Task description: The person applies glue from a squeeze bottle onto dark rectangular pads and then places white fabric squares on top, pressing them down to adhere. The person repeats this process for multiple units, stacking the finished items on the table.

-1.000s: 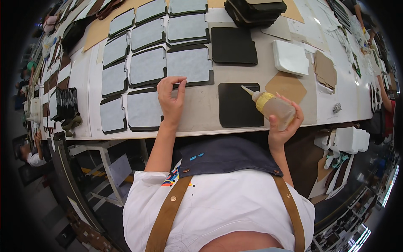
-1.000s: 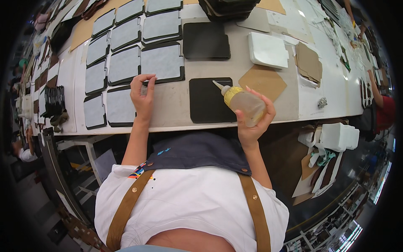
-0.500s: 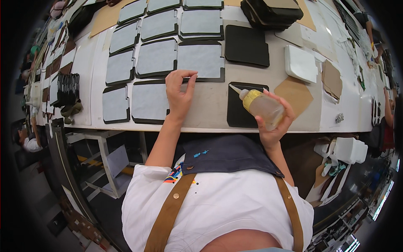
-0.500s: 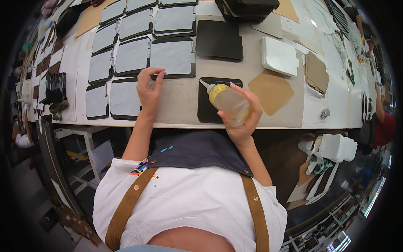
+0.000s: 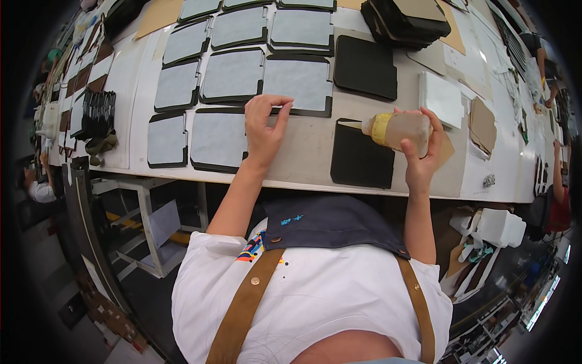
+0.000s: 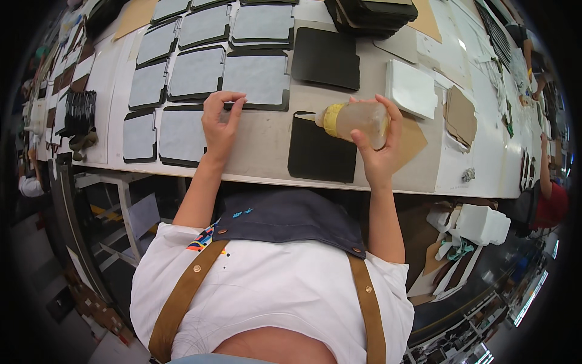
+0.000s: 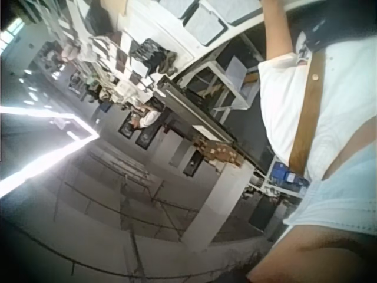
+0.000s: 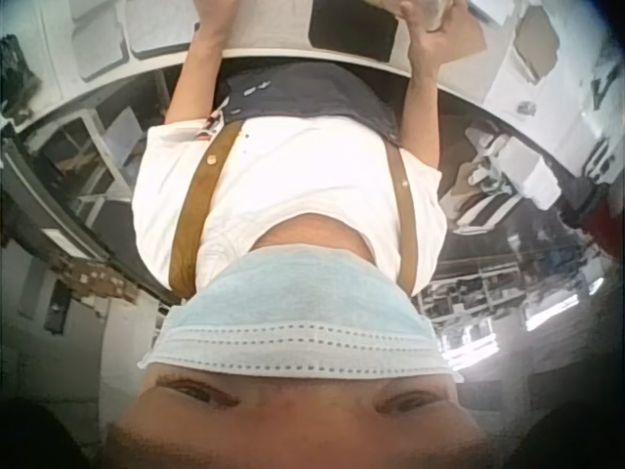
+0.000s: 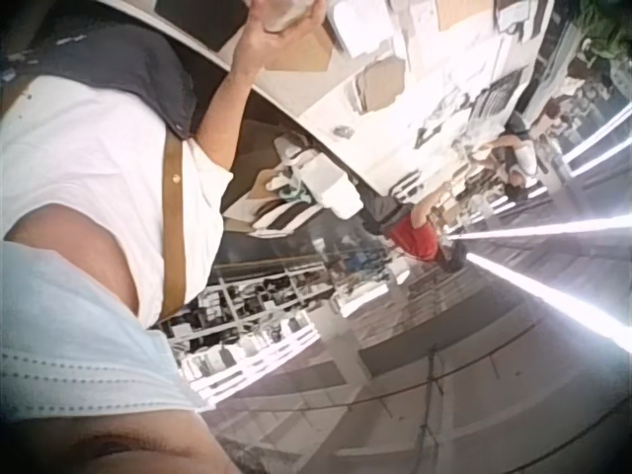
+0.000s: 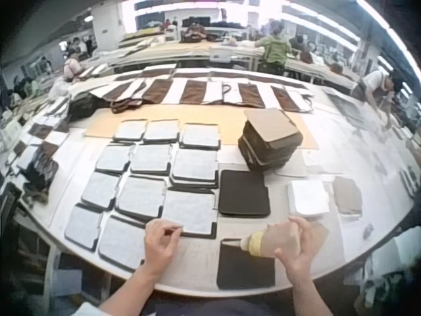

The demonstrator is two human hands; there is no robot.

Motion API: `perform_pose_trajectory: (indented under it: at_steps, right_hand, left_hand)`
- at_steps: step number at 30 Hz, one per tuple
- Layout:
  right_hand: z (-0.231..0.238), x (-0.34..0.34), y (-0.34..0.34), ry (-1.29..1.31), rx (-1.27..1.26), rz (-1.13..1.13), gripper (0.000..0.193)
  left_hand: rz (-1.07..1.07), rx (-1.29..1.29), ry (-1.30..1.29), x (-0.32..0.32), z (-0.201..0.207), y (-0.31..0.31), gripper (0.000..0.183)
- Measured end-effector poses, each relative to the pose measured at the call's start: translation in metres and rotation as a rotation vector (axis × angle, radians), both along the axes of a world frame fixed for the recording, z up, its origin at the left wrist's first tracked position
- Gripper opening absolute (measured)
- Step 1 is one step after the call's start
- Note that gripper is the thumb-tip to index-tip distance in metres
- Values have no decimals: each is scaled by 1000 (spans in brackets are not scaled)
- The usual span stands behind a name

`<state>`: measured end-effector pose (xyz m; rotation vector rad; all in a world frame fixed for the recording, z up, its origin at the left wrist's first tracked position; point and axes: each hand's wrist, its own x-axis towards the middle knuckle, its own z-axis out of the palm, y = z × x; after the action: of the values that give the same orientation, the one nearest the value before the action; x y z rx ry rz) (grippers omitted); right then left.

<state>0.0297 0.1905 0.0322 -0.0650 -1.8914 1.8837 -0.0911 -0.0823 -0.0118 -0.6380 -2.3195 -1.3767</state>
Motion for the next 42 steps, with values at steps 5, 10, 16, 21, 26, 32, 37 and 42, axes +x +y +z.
perform_pose_trajectory:
  at_steps: [5, 10, 16, 21, 26, 32, 37, 42]
  right_hand:
    - [2, -4, 4, -21, 18, 43, 67]
    - [6, -3, 7, -39, 38, 86, 66]
    - [4, 6, 8, -55, 37, 146, 63]
    - [1, 18, 4, -55, -20, 207, 64]
    - [-3, 32, 3, -71, -54, 239, 65]
    - [-9, 46, 40, -57, -714, -93, 82]
    - [-5, 47, 90, -36, -672, -189, 74]
    - [-3, 41, 89, -62, -290, -306, 68]
  left_hand:
    - [16, 15, 17, 0, 0, 2, 7]
    - [21, 18, 10, 0, 0, 4, 7]
    - [0, -14, -36, 0, -2, 1, 6]
    - [4, -13, -38, 0, -2, 0, 6]
    - [-1, -19, -44, 0, -4, 1, 6]
    - [14, -17, -53, 0, -5, 2, 7]
    - [37, 31, -88, 1, -7, 4, 5]
    - [26, 25, -98, 0, -7, 5, 6]
